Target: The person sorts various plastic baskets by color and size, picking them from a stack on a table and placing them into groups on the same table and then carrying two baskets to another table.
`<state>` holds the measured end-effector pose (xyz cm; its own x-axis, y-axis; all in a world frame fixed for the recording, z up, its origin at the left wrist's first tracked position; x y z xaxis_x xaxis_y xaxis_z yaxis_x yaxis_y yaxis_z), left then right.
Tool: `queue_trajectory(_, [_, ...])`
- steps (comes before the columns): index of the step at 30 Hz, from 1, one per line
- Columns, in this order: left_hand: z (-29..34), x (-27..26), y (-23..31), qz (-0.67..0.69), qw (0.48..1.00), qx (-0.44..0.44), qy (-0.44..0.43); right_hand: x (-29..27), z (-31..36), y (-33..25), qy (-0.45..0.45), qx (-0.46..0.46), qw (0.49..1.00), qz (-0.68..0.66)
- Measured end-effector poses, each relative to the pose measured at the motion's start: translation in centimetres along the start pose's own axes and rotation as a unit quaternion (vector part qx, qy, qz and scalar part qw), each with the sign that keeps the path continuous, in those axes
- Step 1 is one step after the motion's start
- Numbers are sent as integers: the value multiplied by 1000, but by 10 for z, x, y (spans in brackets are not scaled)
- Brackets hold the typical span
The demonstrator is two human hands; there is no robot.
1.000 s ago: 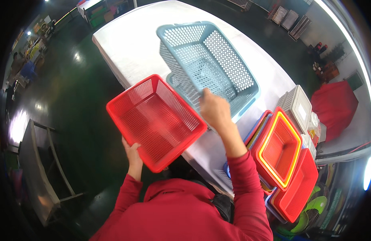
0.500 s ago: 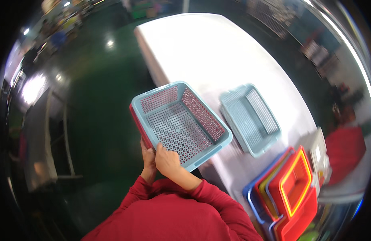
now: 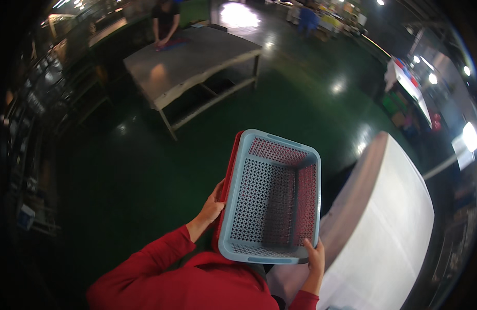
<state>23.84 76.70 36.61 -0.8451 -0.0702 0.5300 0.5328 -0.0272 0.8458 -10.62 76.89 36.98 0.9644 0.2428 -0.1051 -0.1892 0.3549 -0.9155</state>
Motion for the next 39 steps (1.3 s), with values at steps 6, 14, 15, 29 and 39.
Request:
queue_trajectory(6, [-7, 18, 53, 136, 986, 84, -47, 4, -70, -23, -107, -97, 989, -43])
queue_trajectory(14, [46, -44, -11, -90, 941, -123, 301, 82, -179, -52, -171, -179, 934, 258])
queue_trajectory(15, [63, -71, -36, -161, 922, -78, 343, 101, -186, -47, -185, -184, 930, 258])
queue_trajectory(29, [-71, -364, 46, 15, 846, 165, 507, 359, -345, -161, -343, -168, 899, 213])
queue_trajectory(39, [-168, -534, 105, -21, 844, 89, 528, 294, -331, -76, -331, 107, 902, 257])
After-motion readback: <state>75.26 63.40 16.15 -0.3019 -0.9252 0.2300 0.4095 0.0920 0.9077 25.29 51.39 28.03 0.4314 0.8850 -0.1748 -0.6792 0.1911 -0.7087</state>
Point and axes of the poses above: each hand's wrist, its own z-axis away from the middle knuckle, its own x-axis out of the palm, y = z × x, the point moved 4 cm from there along -z, towards the middle knuckle, and after that the axes turned 12 degrees about -y, right-handed, at the moved point
